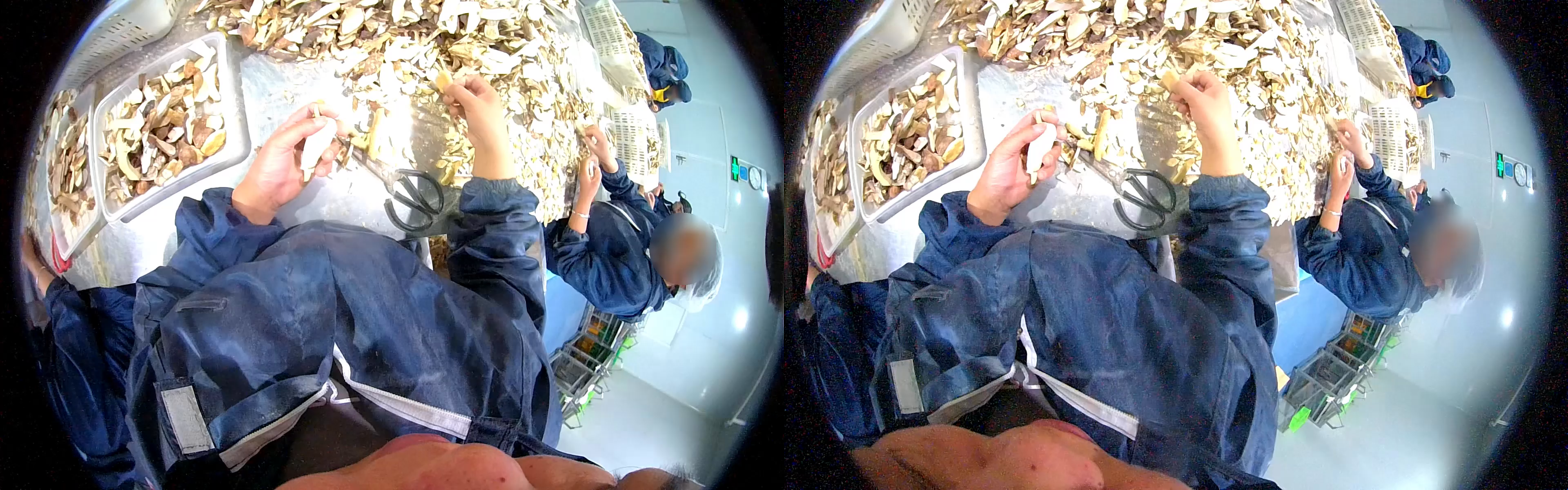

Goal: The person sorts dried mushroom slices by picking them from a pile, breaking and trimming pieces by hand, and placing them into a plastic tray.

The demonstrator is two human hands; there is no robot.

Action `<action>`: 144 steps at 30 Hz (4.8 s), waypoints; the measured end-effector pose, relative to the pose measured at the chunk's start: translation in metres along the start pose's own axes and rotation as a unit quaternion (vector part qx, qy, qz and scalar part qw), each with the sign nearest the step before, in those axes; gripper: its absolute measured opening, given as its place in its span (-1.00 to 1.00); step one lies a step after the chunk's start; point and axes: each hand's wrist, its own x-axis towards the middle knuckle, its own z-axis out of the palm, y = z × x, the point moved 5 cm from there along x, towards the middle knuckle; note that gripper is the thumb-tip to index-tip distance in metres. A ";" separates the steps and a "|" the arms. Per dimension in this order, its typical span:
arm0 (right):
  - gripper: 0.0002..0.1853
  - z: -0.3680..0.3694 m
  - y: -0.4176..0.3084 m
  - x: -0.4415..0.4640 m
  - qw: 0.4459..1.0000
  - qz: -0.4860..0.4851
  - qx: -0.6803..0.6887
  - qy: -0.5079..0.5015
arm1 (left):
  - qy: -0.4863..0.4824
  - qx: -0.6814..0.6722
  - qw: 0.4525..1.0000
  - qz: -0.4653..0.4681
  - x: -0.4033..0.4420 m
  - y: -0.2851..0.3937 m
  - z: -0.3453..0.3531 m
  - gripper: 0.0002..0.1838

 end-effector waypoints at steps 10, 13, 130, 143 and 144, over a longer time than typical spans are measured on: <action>-0.74 0.018 -0.001 -0.057 0.997 -0.024 0.074 -0.030 | 0.004 0.006 1.000 0.011 0.004 -0.001 -0.006 -0.78; -0.71 0.024 -0.001 -0.065 0.999 -0.035 0.029 -0.031 | 0.002 0.012 1.000 0.008 0.002 0.002 -0.008 -0.78; -0.85 0.089 -0.014 -0.054 0.997 -0.075 0.003 -0.035 | 0.025 -0.030 0.999 0.010 -0.001 0.002 -0.006 -0.53; -0.85 0.134 -0.058 -0.109 0.944 -0.298 -0.142 0.008 | 0.035 -0.018 0.999 0.009 -0.007 0.007 0.002 -0.52; -0.85 0.137 -0.055 -0.109 0.945 -0.296 -0.135 0.005 | 0.030 -0.017 0.999 0.013 -0.006 0.006 0.000 -0.51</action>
